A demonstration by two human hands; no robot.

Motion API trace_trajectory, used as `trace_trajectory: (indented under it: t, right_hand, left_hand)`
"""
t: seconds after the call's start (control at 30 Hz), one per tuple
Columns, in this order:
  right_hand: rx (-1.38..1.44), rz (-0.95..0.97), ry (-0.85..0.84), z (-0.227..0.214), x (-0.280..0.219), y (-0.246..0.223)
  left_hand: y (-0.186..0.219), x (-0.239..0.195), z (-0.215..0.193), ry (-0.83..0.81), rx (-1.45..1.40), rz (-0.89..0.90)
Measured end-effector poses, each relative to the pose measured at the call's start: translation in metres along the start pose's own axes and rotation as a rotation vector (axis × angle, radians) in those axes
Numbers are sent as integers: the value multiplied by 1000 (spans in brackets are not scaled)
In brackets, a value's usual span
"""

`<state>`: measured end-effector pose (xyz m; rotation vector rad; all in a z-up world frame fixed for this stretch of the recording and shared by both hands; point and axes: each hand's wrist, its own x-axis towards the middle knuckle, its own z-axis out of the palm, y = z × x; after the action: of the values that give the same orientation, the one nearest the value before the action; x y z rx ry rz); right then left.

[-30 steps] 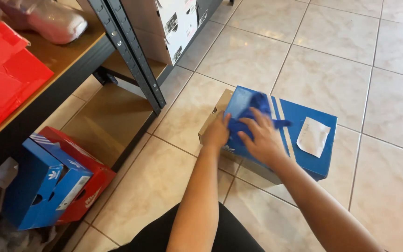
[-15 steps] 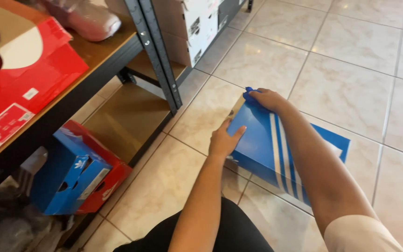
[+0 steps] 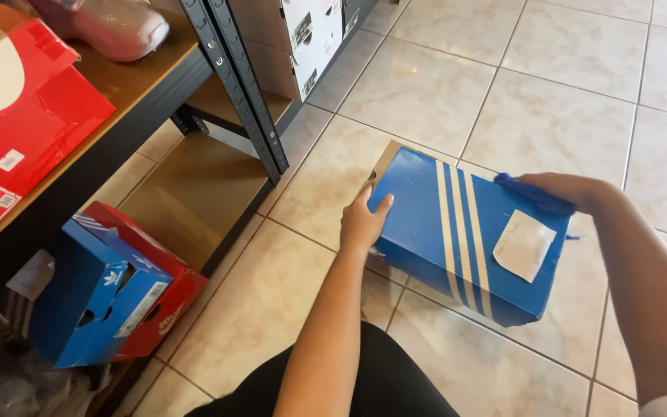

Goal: Cleaning shoeboxes and shoes with a cloth

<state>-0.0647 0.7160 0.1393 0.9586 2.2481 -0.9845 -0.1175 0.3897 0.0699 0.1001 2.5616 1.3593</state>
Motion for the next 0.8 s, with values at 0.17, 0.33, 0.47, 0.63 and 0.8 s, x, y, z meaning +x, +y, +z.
trace_trajectory:
  t: [0.17, 0.33, 0.47, 0.63, 0.8]
  right_hand:
    - [104, -15, 30, 5, -2, -2]
    - [209, -193, -74, 34, 138, -43]
    - [149, -276, -40, 69, 165, -107]
    - [-509, -375, 227, 100, 151, -109]
    - [-622, -992, 609, 160, -4, -56]
  left_hand:
    - [-4, 1, 2, -1, 28, 43]
    - [8, -9, -10, -90, -34, 8]
    - [6, -7, -10, -114, 6, -5]
    - [-6, -3, -6, -132, 27, 15]
    - [-15, 8, 2, -41, -65, 16]
